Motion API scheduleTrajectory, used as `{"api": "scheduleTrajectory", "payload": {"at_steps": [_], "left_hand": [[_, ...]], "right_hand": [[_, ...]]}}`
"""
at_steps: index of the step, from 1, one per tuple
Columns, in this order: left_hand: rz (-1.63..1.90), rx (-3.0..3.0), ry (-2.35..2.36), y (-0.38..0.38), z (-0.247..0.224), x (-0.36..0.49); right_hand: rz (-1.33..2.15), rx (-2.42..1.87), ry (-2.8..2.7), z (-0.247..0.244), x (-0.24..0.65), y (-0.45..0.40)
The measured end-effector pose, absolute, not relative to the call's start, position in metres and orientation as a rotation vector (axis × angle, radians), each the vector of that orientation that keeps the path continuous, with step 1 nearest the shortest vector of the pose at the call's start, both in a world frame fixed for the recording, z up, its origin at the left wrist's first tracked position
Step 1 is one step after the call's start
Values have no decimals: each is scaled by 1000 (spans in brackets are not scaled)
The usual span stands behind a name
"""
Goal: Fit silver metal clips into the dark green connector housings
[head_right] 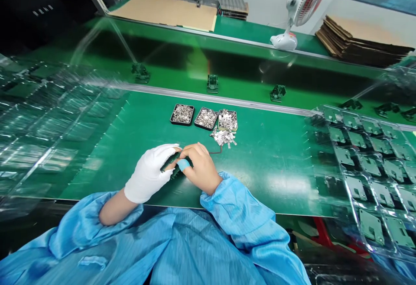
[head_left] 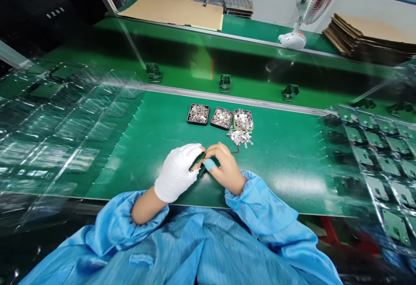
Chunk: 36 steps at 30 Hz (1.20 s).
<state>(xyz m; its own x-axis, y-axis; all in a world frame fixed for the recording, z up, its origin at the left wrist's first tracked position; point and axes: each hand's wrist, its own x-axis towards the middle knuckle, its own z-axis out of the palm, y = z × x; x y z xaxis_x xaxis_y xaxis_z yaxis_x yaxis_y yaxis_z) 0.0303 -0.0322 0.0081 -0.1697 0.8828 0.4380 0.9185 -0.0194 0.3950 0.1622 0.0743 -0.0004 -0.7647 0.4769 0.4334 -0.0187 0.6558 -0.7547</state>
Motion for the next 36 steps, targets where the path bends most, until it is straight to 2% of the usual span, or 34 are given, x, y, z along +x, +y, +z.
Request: {"api": "scheduleTrajectory", "payload": {"at_steps": [17, 22, 26, 32, 36], "left_hand": [[-738, -1908, -2176, -27, 13, 36], [-776, -1689, -2176, -27, 3, 57], [-952, -1717, -2285, -27, -3, 61], [-1544, -1852, -2478, -29, -24, 34], [-1737, -1857, -2561, -35, -33, 15]], "right_hand": [[1076, -317, -2223, 3, 164, 74], [959, -346, -2213, -6, 164, 74], [968, -391, -2276, -8, 163, 79], [1188, -519, -2121, 1, 163, 91], [1124, -529, -2154, 2, 166, 97]]}}
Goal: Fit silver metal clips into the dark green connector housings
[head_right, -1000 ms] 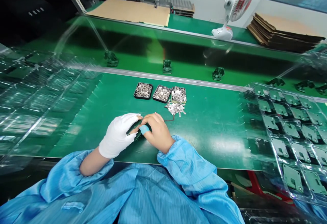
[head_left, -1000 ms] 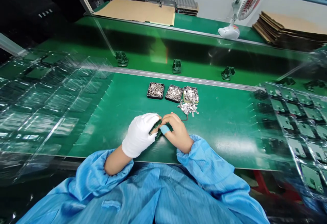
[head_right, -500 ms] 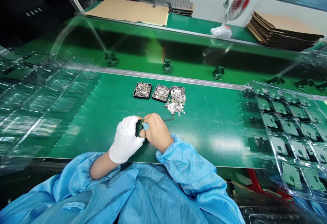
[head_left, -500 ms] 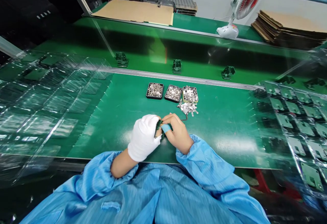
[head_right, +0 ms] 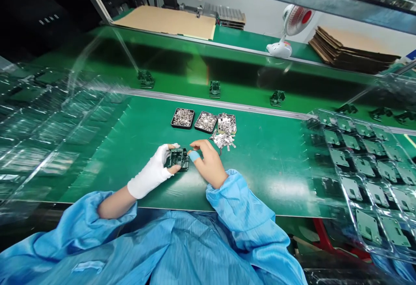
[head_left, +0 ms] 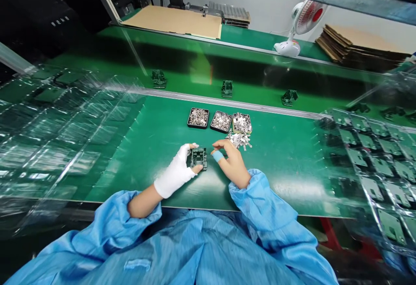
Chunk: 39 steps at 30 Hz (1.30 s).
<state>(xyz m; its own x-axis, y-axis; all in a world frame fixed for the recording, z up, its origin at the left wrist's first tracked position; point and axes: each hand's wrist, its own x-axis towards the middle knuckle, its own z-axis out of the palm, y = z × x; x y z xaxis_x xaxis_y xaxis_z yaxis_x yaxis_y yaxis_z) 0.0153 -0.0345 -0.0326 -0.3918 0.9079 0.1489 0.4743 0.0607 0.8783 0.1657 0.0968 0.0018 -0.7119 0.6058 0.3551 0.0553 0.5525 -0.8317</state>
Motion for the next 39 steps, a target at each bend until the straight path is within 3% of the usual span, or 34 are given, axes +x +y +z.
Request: {"api": "scheduleTrajectory", "payload": {"at_steps": [6, 12, 14, 39], "left_hand": [[1032, 1621, 2140, -10, 14, -30], [117, 2302, 2191, 94, 30, -40], [-14, 2340, 2167, 121, 23, -34], [-127, 2336, 2133, 146, 8, -34]], "right_hand": [[998, -658, -2134, 0, 169, 122], [950, -663, -2215, -8, 168, 132], [934, -666, -2223, -10, 168, 132], [915, -630, -2268, -9, 169, 129]]}}
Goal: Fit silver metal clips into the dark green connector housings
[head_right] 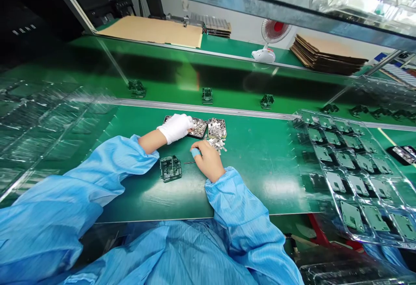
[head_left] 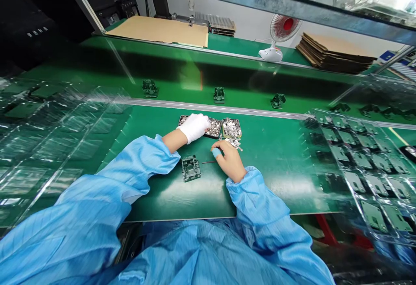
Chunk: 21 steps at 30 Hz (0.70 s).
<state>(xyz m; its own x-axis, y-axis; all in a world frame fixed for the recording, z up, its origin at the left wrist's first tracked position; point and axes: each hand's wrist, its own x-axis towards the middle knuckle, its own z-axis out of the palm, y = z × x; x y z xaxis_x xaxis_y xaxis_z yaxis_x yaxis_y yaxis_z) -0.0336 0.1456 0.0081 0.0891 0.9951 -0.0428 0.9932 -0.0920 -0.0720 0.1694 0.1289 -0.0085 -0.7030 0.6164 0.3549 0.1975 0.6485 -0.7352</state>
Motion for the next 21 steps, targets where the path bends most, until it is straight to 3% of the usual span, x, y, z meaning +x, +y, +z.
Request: {"api": "scheduleTrajectory", "payload": {"at_steps": [12, 21], "left_hand": [[-65, -2189, -2258, 142, 16, -28], [-482, -2182, -2411, 137, 19, -29]], "right_hand": [[911, -613, -2272, -10, 169, 129], [925, -626, -2255, -8, 169, 129]]}}
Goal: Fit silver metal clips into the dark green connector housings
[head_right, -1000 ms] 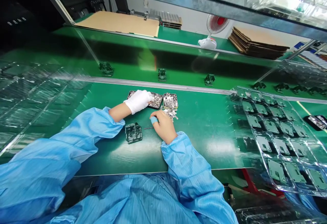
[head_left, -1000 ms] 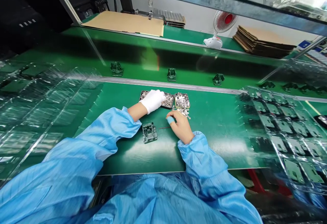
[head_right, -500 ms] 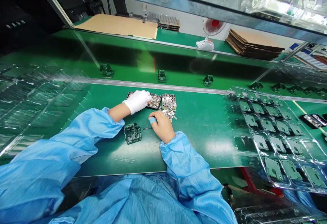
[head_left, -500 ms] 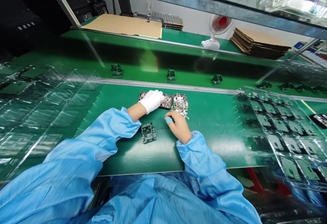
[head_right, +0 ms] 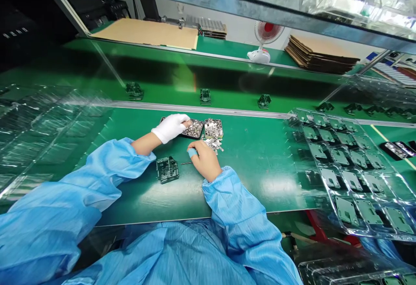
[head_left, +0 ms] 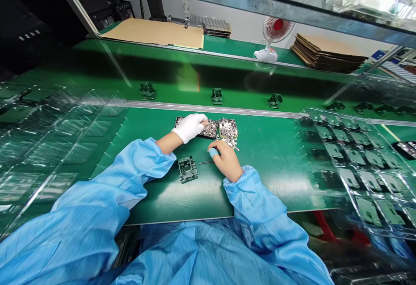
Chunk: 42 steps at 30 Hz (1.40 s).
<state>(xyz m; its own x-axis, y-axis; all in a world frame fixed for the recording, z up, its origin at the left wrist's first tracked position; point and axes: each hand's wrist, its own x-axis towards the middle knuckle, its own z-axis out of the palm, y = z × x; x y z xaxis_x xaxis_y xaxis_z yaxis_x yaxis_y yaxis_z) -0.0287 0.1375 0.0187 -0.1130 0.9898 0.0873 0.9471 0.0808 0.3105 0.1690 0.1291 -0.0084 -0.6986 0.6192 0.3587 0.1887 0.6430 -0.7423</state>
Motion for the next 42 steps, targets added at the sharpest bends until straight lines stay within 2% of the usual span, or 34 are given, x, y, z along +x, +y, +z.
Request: {"api": "scheduleTrajectory", "payload": {"at_steps": [4, 14, 27, 42], "left_hand": [[564, 1922, 2166, 134, 22, -32], [575, 1820, 2167, 146, 6, -35], [841, 1730, 2004, 149, -7, -43], [958, 1695, 1945, 142, 10, -37]], "right_hand": [[917, -659, -2235, -8, 169, 129], [918, -654, -2250, -10, 169, 130], [913, -637, -2258, -7, 169, 129], [919, -645, -2268, -7, 169, 129]]}}
